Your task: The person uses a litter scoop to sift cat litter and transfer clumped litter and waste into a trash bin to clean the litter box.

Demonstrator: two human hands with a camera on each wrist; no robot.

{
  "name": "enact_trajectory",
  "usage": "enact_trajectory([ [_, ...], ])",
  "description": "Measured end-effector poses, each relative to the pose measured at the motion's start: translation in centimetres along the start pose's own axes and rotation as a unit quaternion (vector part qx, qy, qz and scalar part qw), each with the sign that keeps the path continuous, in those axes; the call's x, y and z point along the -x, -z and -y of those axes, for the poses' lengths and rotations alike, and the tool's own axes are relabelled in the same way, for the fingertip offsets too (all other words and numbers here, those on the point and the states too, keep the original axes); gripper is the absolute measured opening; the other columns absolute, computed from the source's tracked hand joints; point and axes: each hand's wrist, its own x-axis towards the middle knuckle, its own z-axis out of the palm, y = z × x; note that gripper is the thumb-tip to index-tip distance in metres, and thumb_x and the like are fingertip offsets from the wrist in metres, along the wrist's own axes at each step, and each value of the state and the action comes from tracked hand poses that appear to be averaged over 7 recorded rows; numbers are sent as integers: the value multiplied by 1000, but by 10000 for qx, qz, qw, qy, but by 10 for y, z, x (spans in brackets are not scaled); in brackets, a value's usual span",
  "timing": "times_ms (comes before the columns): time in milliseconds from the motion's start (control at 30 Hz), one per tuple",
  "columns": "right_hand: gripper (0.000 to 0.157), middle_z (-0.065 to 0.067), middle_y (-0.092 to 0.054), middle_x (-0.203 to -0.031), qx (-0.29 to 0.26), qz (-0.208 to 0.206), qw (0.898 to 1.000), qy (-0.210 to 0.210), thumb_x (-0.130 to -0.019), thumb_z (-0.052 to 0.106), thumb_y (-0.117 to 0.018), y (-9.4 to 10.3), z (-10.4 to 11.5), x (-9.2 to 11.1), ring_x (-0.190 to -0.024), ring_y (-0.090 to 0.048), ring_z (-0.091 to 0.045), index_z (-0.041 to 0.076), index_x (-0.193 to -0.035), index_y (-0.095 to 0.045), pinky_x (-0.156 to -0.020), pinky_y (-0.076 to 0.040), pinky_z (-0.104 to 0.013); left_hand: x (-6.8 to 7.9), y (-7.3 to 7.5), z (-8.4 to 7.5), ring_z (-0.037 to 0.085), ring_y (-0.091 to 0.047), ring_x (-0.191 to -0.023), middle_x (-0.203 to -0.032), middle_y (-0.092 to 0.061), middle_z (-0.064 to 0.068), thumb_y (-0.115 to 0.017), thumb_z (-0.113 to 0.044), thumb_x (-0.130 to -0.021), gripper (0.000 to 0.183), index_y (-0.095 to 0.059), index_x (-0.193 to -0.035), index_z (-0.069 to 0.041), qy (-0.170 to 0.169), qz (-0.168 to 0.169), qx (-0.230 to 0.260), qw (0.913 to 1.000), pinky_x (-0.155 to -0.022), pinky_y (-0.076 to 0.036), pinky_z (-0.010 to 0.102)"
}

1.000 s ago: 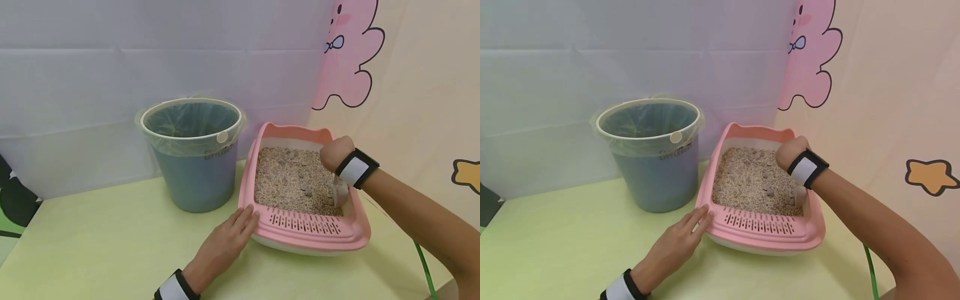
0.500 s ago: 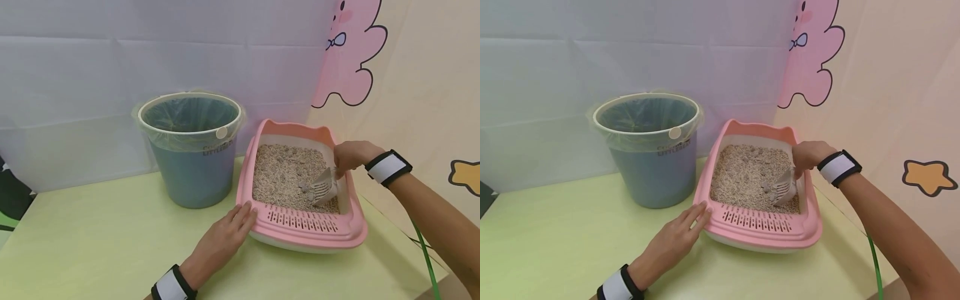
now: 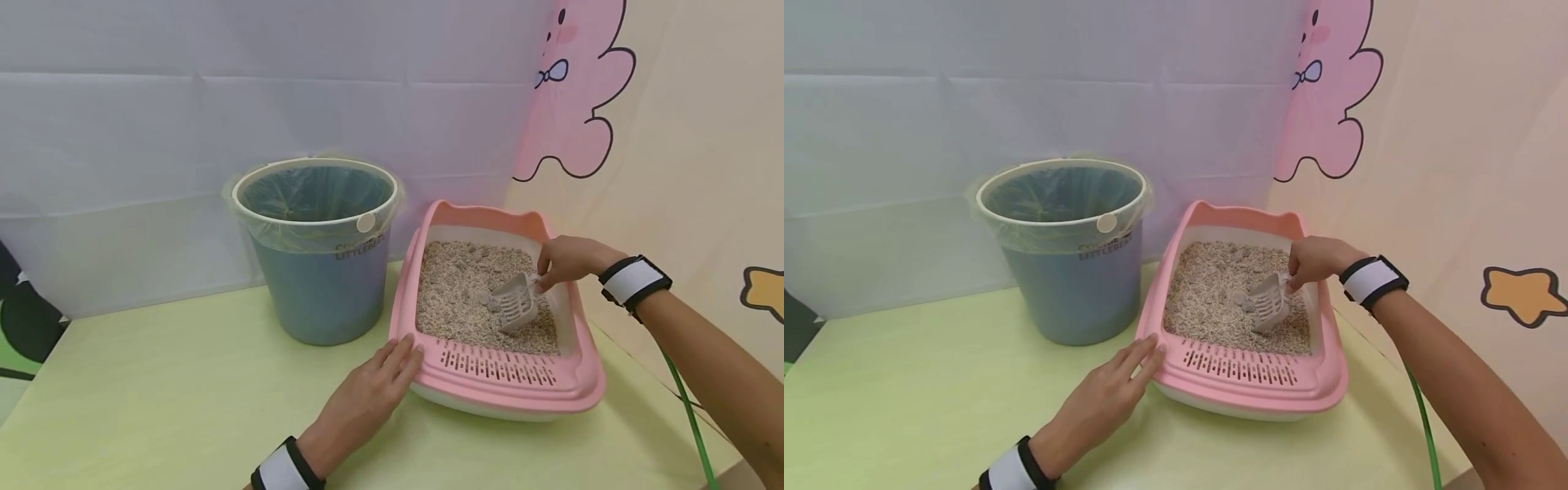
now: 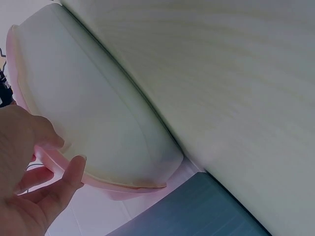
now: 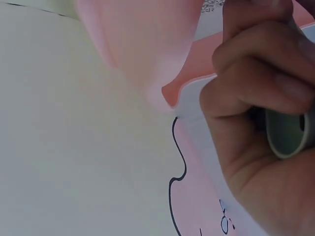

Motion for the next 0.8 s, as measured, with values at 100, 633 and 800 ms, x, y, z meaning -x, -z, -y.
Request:
enact_trajectory([
  [100,48,8,-16,-53,-18,-150,9998,101,-79,33,-75,-2,1,-8,-47,-15,-8,20,-50,-38,-46,-17,-26,0,1,0,34,-47,-118,-139,-44,21,-67,-1,-84,56,-45,-135,-1,6,4,36,10000,-86,-54,37],
  [633,50,9,-16,-52,-591,-607,9925,876,-84,37,-69,-28,61,-67,-45,-14,-7,23,-51,-33,-46,-18,-25,0,0,-3,34,-46,-119,-140,-43,21,-67,-4,-86,56,-44,-137,-2,23,108,26,9999,-88,-53,37],
  [800,49,9,-16,-50,-722,-812,9921,624,-82,35,-71,-29,77,-66,-44,-14,-7,23,-49,-37,-45,-18,-25,0,2,0,34,-47,-118,-140,-43,21,-64,-2,-87,54,-43,-137,-1,5,80,-66,9999,-87,-53,37],
])
